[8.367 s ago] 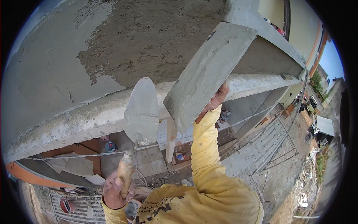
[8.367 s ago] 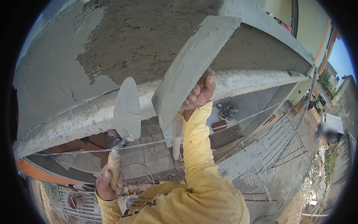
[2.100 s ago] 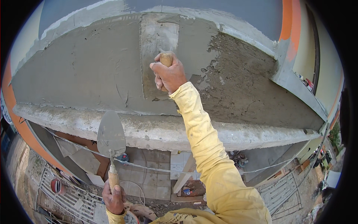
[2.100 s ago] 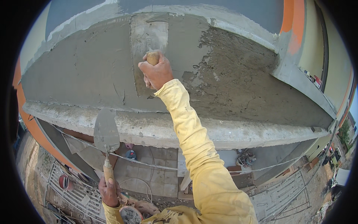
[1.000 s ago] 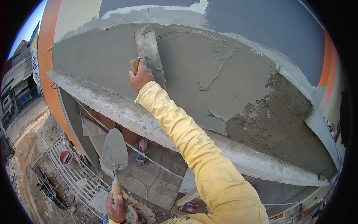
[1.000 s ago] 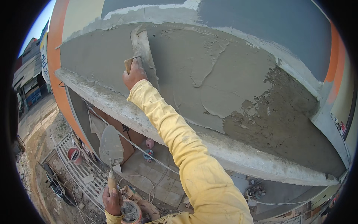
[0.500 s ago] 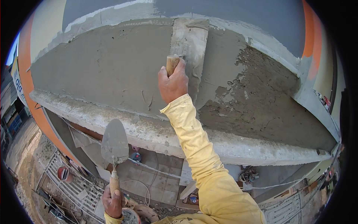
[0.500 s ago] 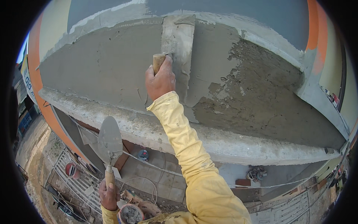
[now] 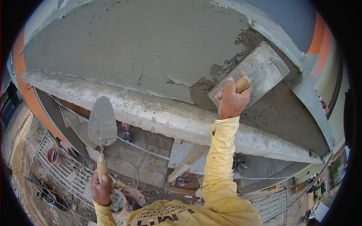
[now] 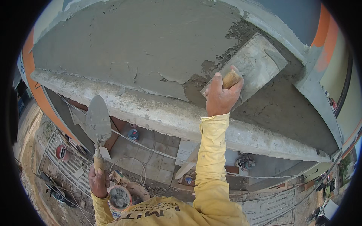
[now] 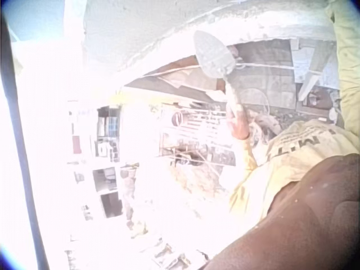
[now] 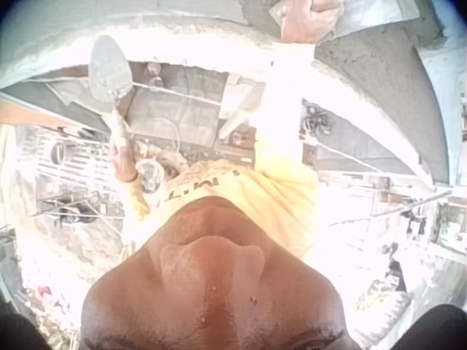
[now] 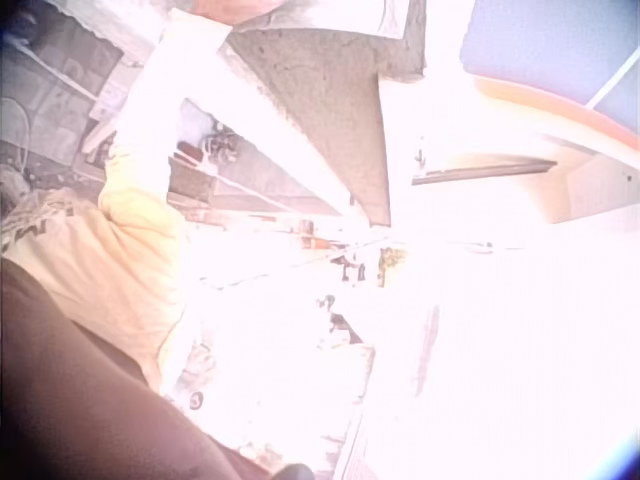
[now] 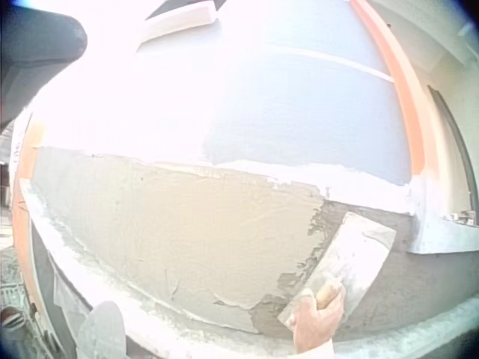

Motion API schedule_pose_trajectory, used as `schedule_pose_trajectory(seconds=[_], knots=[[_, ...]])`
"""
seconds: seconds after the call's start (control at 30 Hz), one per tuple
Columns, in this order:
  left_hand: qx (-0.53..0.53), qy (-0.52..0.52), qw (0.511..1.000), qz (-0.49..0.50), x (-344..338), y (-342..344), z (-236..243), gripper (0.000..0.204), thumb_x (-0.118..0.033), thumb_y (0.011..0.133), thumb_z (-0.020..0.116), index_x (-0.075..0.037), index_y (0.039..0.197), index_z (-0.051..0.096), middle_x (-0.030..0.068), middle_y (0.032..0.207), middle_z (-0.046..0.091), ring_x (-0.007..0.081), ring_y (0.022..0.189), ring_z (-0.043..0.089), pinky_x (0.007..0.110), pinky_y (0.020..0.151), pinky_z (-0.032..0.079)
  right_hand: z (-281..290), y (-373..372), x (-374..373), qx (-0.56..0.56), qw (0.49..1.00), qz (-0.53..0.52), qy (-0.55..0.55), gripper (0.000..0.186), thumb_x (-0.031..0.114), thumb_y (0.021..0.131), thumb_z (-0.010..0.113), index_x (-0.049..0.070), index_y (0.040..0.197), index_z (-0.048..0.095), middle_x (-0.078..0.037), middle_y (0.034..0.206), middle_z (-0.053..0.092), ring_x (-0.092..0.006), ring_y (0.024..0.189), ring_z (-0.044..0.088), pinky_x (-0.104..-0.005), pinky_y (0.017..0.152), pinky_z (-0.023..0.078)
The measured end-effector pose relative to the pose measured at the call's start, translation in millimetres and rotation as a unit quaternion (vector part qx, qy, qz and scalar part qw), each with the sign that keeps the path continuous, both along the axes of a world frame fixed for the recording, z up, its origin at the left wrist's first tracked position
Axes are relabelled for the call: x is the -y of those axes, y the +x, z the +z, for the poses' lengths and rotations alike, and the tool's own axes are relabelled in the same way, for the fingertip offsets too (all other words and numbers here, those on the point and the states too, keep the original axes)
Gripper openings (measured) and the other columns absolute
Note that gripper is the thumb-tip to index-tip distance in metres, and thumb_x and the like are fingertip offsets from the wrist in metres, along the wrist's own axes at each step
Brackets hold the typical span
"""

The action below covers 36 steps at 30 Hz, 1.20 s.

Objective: The person scoops plaster from a bucket onto a plastering trowel using a hand trowel, applies the plaster to the exterior wall, and smooths the wall surface with the trowel.

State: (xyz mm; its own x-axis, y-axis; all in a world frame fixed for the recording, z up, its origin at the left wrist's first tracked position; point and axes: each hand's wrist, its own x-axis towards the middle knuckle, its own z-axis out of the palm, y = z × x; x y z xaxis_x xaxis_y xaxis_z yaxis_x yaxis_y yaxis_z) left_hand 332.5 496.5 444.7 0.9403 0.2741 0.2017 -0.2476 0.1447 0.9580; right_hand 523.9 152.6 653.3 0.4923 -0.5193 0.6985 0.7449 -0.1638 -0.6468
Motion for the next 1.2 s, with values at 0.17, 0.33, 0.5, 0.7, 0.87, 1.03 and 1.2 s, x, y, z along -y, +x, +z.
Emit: schedule_pose_trajectory(seconds=[0.17,0.33,0.5,0.7,0.87,1.03,1.2], knots=[[-0.012,0.019,1.0,0.009,-9,10,-6,0.046,-0.04,0.097,0.055,0.001,0.118,0.051,-0.0022,0.058,0.047,0.0046,0.04,0.035,0.021,0.037,0.026,-6,-7,20,-0.106,0.939,-0.014,-0.328,0.037,0.009,0.084,0.064,0.006,0.119,0.053,-0.008,0.082,0.065,-0.0215,0.064,0.064,-0.0326,0.06,0.052],[-0.027,0.003,1.0,0.013,-8,16,-15,0.045,-0.04,0.097,0.055,-0.001,0.119,0.051,-0.0018,0.059,0.047,0.0045,0.04,0.035,0.02,0.037,0.026,-15,15,15,-0.195,0.738,-0.007,-0.646,0.046,0.02,0.08,0.067,0.011,0.123,0.053,-0.017,0.093,0.068,-0.0365,0.085,0.067,-0.0431,0.074,0.052],[-0.025,-0.005,1.0,-0.002,-7,17,-21,0.045,-0.039,0.097,0.055,0.0,0.12,0.051,-0.0017,0.059,0.047,0.0045,0.041,0.035,0.02,0.037,0.027,-28,34,0,-0.308,0.571,-0.036,-0.76,0.05,0.023,0.082,0.064,0.011,0.128,0.048,-0.022,0.095,0.068,-0.0427,0.089,0.065,-0.0503,0.081,0.051],[-0.036,0.001,0.999,-0.006,-11,21,-20,0.045,-0.037,0.097,0.055,0.0,0.122,0.051,-0.0015,0.06,0.048,0.0044,0.042,0.036,0.02,0.038,0.027,-3,37,-25,-0.245,0.65,-0.087,-0.714,0.051,0.021,0.083,0.062,0.011,0.128,0.043,-0.024,0.093,0.067,-0.0442,0.089,0.065,-0.0522,0.082,0.05],[-0.021,-0.01,1.0,0.001,-12,21,-22,0.044,-0.038,0.097,0.056,0.0,0.12,0.052,-0.001,0.063,0.05,0.0046,0.043,0.037,0.02,0.039,0.028,61,46,-31,-0.136,0.736,-0.184,-0.638,0.046,0.02,0.085,0.06,0.007,0.126,0.045,-0.028,0.093,0.067,-0.0449,0.088,0.066,-0.0508,0.079,0.053],[-0.03,-0.027,0.999,0.01,-15,15,-27,0.045,-0.038,0.097,0.056,0.0,0.121,0.052,-0.0011,0.063,0.05,0.0044,0.043,0.037,0.02,0.039,0.029,102,42,-22,-0.012,0.779,-0.263,-0.569,0.045,0.025,0.086,0.062,0.005,0.124,0.05,-0.026,0.096,0.068,-0.0418,0.086,0.068,-0.0465,0.08,0.054],[-0.043,-0.046,0.998,0.018,-18,9,-34,0.045,-0.038,0.097,0.056,0.0,0.122,0.051,-0.0018,0.063,0.049,0.004,0.042,0.036,0.02,0.038,0.027,65,18,-6,-0.074,0.791,-0.105,-0.598,0.043,0.023,0.082,0.064,0.005,0.119,0.053,-0.021,0.094,0.067,-0.0387,0.085,0.067,-0.0411,0.08,0.053]])
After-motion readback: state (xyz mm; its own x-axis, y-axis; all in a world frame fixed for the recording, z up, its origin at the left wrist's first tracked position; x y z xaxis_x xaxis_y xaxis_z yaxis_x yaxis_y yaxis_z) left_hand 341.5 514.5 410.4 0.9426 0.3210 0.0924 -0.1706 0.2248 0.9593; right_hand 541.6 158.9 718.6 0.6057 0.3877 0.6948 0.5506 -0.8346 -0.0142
